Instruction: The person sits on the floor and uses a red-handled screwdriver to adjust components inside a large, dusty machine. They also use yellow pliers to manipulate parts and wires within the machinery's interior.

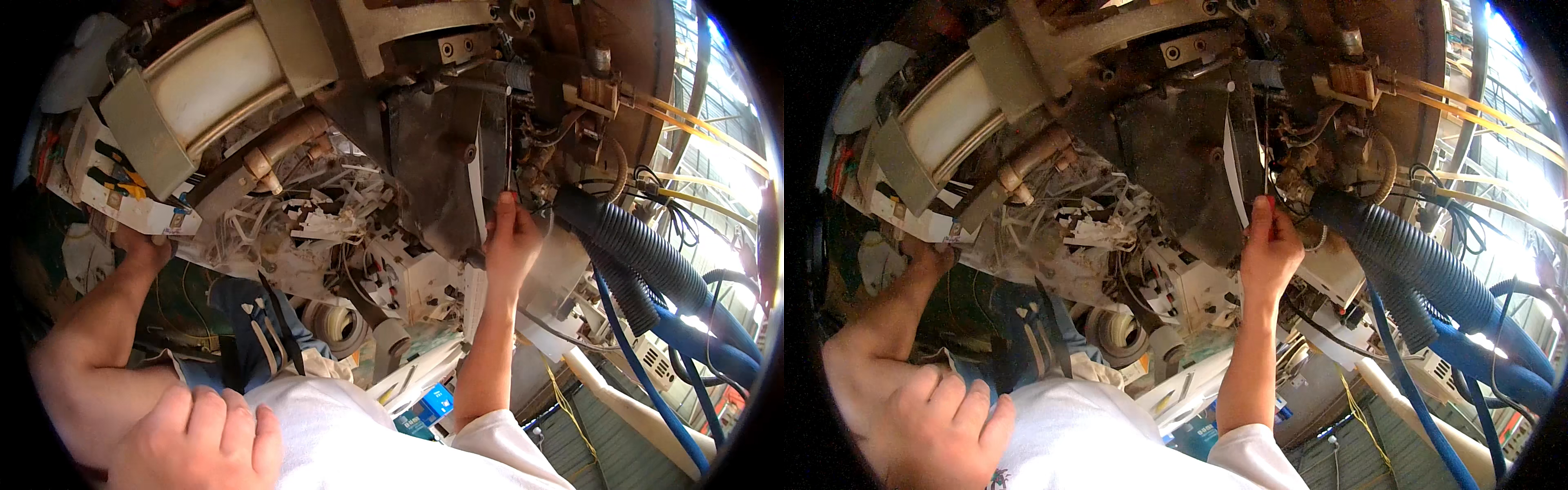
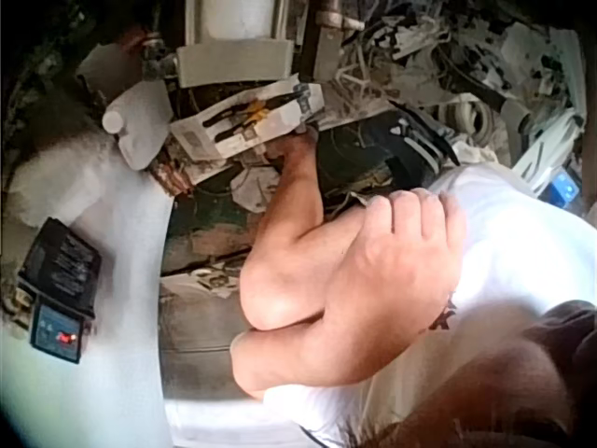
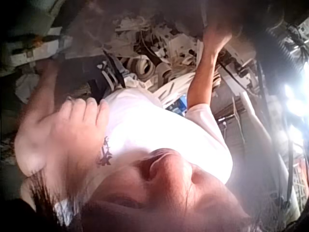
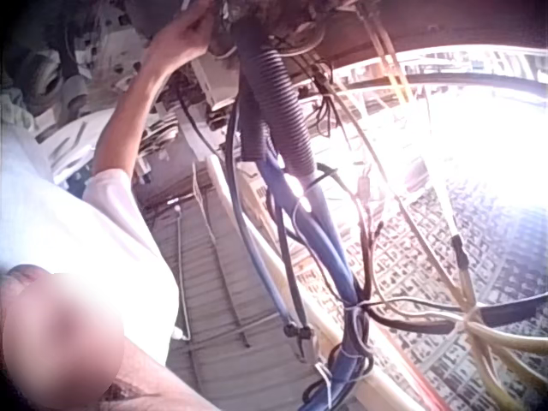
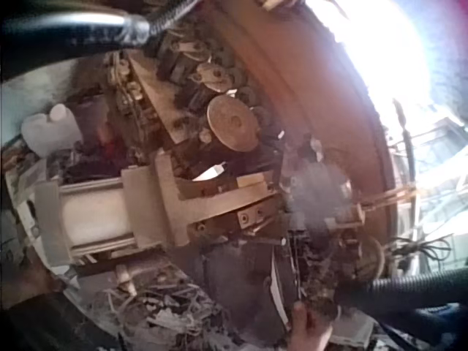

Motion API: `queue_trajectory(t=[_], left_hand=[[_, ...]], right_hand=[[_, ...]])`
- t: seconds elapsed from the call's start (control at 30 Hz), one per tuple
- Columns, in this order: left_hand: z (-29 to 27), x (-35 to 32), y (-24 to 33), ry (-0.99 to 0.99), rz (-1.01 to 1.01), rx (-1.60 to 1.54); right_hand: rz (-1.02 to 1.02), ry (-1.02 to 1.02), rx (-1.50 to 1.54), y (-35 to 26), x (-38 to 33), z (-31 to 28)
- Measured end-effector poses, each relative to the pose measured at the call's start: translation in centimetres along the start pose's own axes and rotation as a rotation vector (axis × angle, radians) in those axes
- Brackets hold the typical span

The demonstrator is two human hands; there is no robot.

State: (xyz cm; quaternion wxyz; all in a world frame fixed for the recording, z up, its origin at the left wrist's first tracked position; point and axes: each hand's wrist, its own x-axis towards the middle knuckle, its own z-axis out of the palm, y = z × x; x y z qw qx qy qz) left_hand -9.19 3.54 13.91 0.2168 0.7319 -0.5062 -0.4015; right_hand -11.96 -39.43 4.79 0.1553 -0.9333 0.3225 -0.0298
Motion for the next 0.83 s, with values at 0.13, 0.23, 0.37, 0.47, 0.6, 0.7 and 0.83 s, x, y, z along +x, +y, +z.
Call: queue_trajectory(t=[0.13,0.23,0.37,0.47,0.6,0.7,0.83], left_hand=[[0.1,0.1,0.2,-0.011,0.000,0.009],[0.3,0.0,0.5,-0.002,-0.010,0.000],[0.1,0.1,0.2,0.008,-0.013,-0.055],[-0.1,0.3,0.1,-0.035,-0.007,-0.020],[-0.1,-0.1,-0.5,-0.055,-0.012,-0.039],[1.6,-0.4,-1.0,0.128,-0.062,-0.070],[3.8,-0.3,-1.1,0.372,-0.118,-0.067]], right_hand=[[0.028,-0.025,-0.016,0.2,0.7,-0.7],[0.049,-0.041,0.049,-0.2,0.4,-0.6],[0.029,-0.043,0.194,-0.7,-0.2,-0.1],[0.065,-0.084,0.240,-1.5,-0.1,-0.4],[0.050,-0.096,0.239,-1.1,-0.1,-0.4],[0.052,-0.093,0.215,-1.3,-0.1,-0.5],[0.094,-0.120,0.263,-1.0,0.1,-0.7]])
